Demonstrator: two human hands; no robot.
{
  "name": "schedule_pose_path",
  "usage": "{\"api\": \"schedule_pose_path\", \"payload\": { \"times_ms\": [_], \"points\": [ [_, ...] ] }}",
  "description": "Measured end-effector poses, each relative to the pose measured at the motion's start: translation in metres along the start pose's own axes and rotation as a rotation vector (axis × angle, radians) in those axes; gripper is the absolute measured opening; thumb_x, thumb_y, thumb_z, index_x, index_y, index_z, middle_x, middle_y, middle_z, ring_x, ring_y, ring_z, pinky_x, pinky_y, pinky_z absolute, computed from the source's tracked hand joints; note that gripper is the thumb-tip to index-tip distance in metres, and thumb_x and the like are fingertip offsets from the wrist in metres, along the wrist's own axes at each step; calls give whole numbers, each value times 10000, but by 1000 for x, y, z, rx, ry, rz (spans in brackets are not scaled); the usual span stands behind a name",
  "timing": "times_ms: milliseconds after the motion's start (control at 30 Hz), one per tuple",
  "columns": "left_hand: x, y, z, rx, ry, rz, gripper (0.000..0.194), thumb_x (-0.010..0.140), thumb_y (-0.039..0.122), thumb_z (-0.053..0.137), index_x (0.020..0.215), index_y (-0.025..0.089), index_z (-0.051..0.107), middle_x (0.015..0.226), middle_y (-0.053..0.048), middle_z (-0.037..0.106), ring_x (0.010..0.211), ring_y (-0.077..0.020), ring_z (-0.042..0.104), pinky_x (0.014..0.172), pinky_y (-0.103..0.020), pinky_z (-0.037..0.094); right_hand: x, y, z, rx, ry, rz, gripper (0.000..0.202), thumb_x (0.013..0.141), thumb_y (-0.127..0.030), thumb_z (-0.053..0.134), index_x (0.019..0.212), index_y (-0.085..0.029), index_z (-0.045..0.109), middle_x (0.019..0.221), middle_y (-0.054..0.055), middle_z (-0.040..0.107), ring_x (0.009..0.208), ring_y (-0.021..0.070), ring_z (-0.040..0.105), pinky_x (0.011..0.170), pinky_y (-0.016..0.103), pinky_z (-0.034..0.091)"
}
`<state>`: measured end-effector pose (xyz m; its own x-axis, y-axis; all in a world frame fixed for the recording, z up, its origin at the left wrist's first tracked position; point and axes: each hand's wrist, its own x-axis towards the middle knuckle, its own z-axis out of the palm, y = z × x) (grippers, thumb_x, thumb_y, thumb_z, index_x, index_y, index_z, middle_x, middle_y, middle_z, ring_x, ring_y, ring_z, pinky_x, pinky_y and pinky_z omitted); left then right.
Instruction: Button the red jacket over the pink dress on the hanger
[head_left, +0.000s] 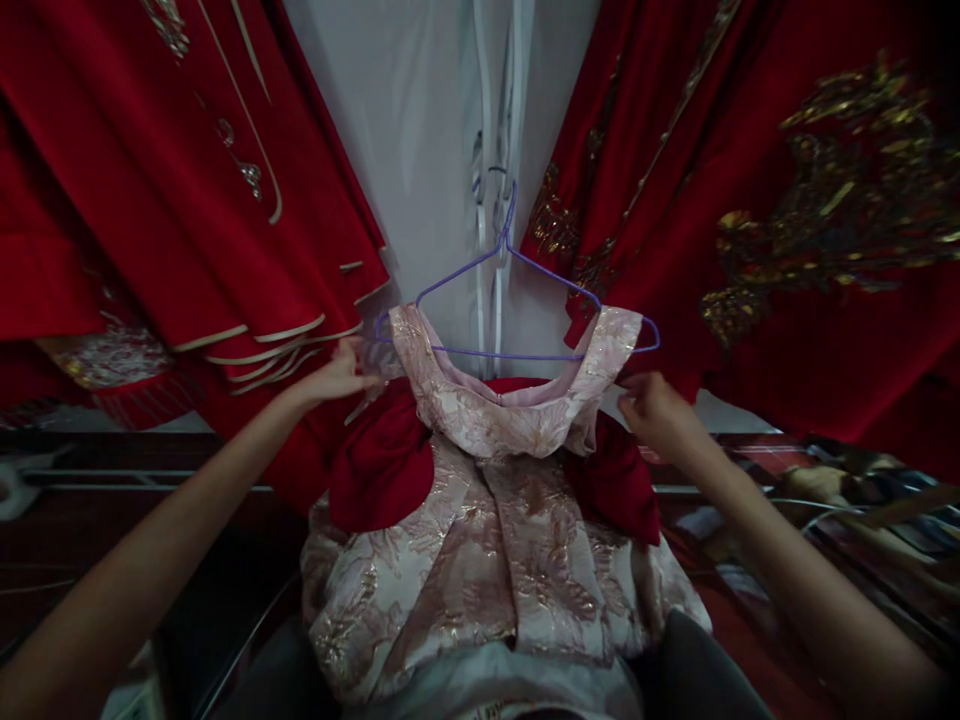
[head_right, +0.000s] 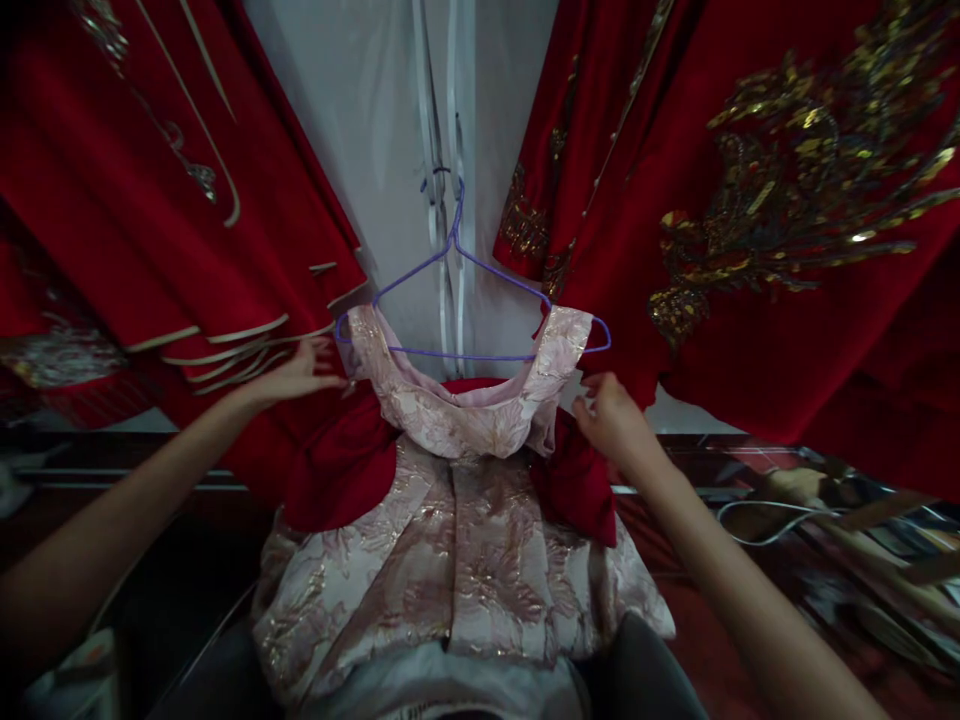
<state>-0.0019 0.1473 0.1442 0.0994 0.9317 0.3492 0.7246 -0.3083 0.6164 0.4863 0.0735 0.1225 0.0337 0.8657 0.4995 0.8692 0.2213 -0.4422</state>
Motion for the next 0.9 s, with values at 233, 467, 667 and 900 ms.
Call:
{"api": "schedule_pose_path", "payload": {
  "times_ms": [233, 467, 667, 900],
  "points": [
    [58, 81, -17, 243, 176, 375, 451, 927, 421, 349, 1325, 218, 413, 1338, -84, 505, 1254, -242, 443, 1084, -495, 287, 67, -81, -54, -116, 435, -331, 293, 870, -412, 459, 1038, -183, 532, 1016, 134, 612, 971, 297, 560, 841, 456, 445],
    [57, 83, -1, 302, 23, 391, 531, 946, 486, 229, 1181, 172, 588, 1153, -84, 651, 1066, -215, 603, 935, -327, 437, 104, -59, -21, 43, 78, -359, 382, 961, -445, 269, 1033, -223, 572, 889, 72, 658, 836, 222, 605, 768, 348, 447],
    [43, 77, 0, 256, 115, 439, 488, 941, 438, 293, 1228, 162, 574, 1239, -79, 616, 1145, -201, 561, 1002, -310, 396, 90, -51, -27, 142, 115, -298, 347, 917, -509, 378, 971, -215, 554, 889, 77, 643, 796, 205, 588, 682, 298, 437],
    [33, 71, 0, 278, 233, 399, 467, 957, 397, 276, 1241, 167, 566, 1196, -68, 641, 1083, -190, 601, 935, -255, 414, 94, -37, -30, 265, 208, -245, 311, 893, -507, 439, 869, -222, 562, 750, 25, 615, 643, 158, 531, 613, 277, 397]
  ]
}}
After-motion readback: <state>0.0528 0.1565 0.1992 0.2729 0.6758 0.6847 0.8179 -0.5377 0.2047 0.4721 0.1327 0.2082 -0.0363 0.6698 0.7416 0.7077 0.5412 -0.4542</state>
